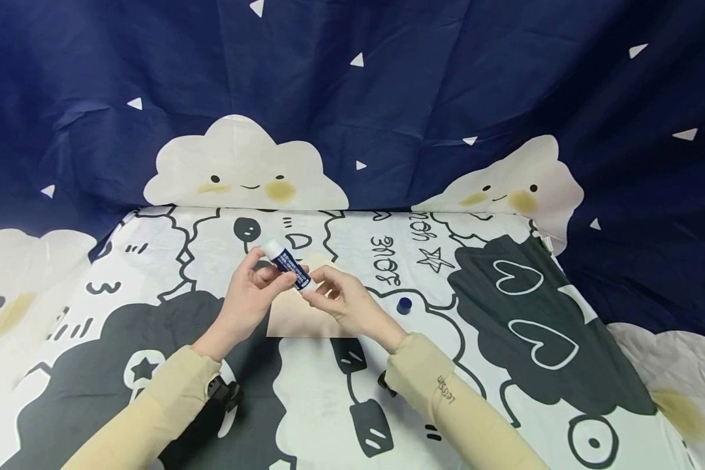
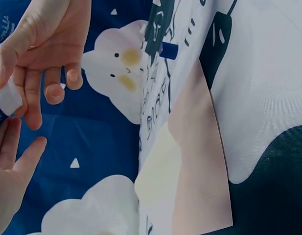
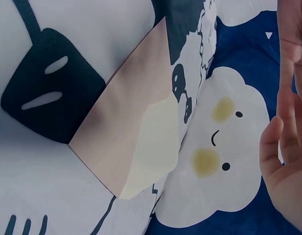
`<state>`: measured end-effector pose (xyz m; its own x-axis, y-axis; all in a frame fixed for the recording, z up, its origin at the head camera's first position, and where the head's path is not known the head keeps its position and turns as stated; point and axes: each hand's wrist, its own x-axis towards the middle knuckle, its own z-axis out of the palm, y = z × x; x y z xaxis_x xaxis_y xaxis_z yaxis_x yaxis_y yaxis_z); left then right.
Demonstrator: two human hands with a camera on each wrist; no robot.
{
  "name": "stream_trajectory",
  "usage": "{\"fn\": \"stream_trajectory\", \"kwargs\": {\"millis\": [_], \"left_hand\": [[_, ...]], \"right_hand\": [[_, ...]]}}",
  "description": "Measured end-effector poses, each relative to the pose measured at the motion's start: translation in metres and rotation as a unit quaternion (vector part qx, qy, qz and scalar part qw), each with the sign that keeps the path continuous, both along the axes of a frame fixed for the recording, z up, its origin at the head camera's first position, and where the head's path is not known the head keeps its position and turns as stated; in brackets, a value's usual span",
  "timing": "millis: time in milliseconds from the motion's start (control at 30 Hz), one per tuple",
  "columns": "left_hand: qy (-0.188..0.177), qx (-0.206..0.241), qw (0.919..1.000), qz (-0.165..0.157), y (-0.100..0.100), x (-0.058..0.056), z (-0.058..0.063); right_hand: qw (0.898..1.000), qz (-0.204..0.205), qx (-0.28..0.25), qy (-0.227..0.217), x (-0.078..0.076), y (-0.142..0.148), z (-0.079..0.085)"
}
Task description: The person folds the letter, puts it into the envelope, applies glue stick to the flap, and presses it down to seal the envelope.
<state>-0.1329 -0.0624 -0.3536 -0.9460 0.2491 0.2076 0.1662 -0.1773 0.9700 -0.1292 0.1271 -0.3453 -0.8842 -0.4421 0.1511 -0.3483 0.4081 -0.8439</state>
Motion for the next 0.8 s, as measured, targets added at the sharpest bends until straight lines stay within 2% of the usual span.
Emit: {"fn": "stream_trajectory", "kwargs": {"millis": [67, 300, 467, 633, 800], "left_hand": [[0.001, -0.004, 1.0, 0.005, 0.0006, -0.0004, 0.0004], [-0.004, -0.008, 0.9986, 0.051, 0.0047, 0.0, 0.0047], [-0.01, -0.005, 0.9975, 0.069, 0.0068, 0.0001, 0.006], [-0.014, -0.012, 0.9975, 0.068, 0.0069, 0.0004, 0.0055], [-0.014, -0.019, 0.9977, 0.063, 0.0067, 0.0007, 0.0049]], "right_hand": [[1.0, -0.008, -0.001, 0.003, -0.0005, -0.0004, -0.0012], [0.998, -0.048, -0.007, 0.039, 0.0012, -0.0059, -0.0028], [0.995, -0.075, -0.003, 0.065, 0.0008, -0.0083, -0.0041], [0.994, -0.084, 0.002, 0.074, 0.0007, -0.0082, -0.0038], [0.995, -0.073, -0.003, 0.065, 0.0003, -0.0067, -0.0025]]}}
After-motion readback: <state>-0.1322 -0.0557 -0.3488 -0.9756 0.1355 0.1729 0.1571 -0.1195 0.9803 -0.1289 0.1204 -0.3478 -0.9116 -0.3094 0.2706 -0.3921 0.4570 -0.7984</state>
